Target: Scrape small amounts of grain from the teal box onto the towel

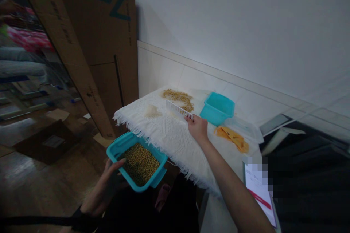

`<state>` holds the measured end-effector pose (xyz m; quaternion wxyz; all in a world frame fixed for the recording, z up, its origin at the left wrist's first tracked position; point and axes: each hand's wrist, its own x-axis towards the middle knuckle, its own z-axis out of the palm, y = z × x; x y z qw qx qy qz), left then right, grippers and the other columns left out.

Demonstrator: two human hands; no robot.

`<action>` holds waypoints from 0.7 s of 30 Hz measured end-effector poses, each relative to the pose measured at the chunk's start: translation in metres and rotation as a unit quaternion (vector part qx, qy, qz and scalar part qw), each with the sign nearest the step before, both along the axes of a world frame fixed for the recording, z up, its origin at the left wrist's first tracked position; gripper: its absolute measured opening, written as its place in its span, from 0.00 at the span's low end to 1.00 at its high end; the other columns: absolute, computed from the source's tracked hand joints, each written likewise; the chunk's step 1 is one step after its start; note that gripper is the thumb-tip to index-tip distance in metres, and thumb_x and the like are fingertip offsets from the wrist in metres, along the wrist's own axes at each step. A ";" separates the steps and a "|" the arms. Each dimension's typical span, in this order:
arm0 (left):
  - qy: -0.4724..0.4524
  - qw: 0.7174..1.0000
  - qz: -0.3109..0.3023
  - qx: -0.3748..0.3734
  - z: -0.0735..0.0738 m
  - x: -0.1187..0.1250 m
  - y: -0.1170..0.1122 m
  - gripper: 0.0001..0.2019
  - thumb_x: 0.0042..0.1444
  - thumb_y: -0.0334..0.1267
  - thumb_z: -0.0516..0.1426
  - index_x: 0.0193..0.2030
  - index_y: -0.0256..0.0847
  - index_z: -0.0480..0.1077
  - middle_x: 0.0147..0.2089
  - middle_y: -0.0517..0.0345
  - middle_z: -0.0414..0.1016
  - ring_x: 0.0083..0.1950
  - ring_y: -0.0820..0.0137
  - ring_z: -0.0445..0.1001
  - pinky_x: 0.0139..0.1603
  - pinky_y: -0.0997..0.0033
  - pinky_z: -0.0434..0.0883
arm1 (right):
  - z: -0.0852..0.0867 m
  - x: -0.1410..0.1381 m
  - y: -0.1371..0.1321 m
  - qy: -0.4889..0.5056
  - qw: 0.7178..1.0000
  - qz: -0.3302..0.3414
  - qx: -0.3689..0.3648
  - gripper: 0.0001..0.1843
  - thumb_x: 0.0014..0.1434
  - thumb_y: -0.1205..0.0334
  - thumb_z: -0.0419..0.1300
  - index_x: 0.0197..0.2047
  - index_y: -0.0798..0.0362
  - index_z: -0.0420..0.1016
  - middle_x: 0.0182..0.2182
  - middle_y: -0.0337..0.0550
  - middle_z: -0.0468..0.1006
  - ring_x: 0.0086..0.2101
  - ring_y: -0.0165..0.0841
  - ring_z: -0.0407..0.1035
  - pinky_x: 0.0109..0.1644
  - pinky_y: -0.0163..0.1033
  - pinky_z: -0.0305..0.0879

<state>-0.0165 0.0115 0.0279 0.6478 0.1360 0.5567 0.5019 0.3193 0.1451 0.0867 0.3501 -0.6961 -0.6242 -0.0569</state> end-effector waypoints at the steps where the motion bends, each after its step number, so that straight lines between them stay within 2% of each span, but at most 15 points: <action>1: -0.001 1.000 0.001 -0.003 0.000 0.000 0.000 0.32 0.46 0.42 0.73 0.58 0.55 0.69 0.54 0.47 0.80 0.53 0.42 0.83 0.43 0.41 0.82 | 0.000 -0.006 0.000 -0.012 1.000 0.003 -0.002 0.19 0.63 0.49 0.60 0.26 0.52 0.78 0.20 0.43 0.78 0.23 0.36 0.68 0.31 0.38 0.53; 7: -0.006 1.000 0.004 -0.009 -0.002 -0.001 0.002 0.35 0.45 0.41 0.73 0.60 0.54 0.68 0.52 0.47 0.81 0.53 0.41 0.83 0.43 0.42 0.82 | -0.006 -0.042 -0.006 -0.076 0.997 0.000 0.002 0.16 0.68 0.55 0.60 0.31 0.53 0.82 0.26 0.49 0.83 0.27 0.38 0.74 0.33 0.38 0.53; 12: -0.004 1.000 0.005 -0.014 -0.006 -0.001 0.003 0.36 0.46 0.41 0.73 0.62 0.54 0.67 0.53 0.46 0.80 0.52 0.42 0.83 0.43 0.42 0.82 | -0.006 -0.068 -0.012 -0.112 0.994 -0.003 -0.005 0.14 0.69 0.59 0.59 0.35 0.53 0.83 0.27 0.49 0.84 0.27 0.38 0.75 0.33 0.38 0.51; 18: 0.004 1.000 -0.006 -0.015 -0.015 -0.001 0.005 0.38 0.47 0.43 0.72 0.65 0.56 0.64 0.54 0.46 0.79 0.49 0.46 0.84 0.43 0.43 0.82 | -0.003 -0.098 -0.017 -0.112 0.993 0.030 -0.011 0.13 0.70 0.63 0.58 0.39 0.53 0.84 0.29 0.50 0.86 0.29 0.38 0.77 0.32 0.38 0.51; 21: 0.015 1.000 -0.019 -0.010 -0.018 -0.001 0.006 0.39 0.49 0.45 0.71 0.66 0.57 0.61 0.56 0.48 0.78 0.48 0.50 0.84 0.44 0.45 0.82 | 0.002 -0.099 -0.017 -0.101 0.995 0.016 -0.007 0.13 0.70 0.61 0.59 0.38 0.54 0.85 0.28 0.51 0.85 0.28 0.38 0.77 0.32 0.37 0.52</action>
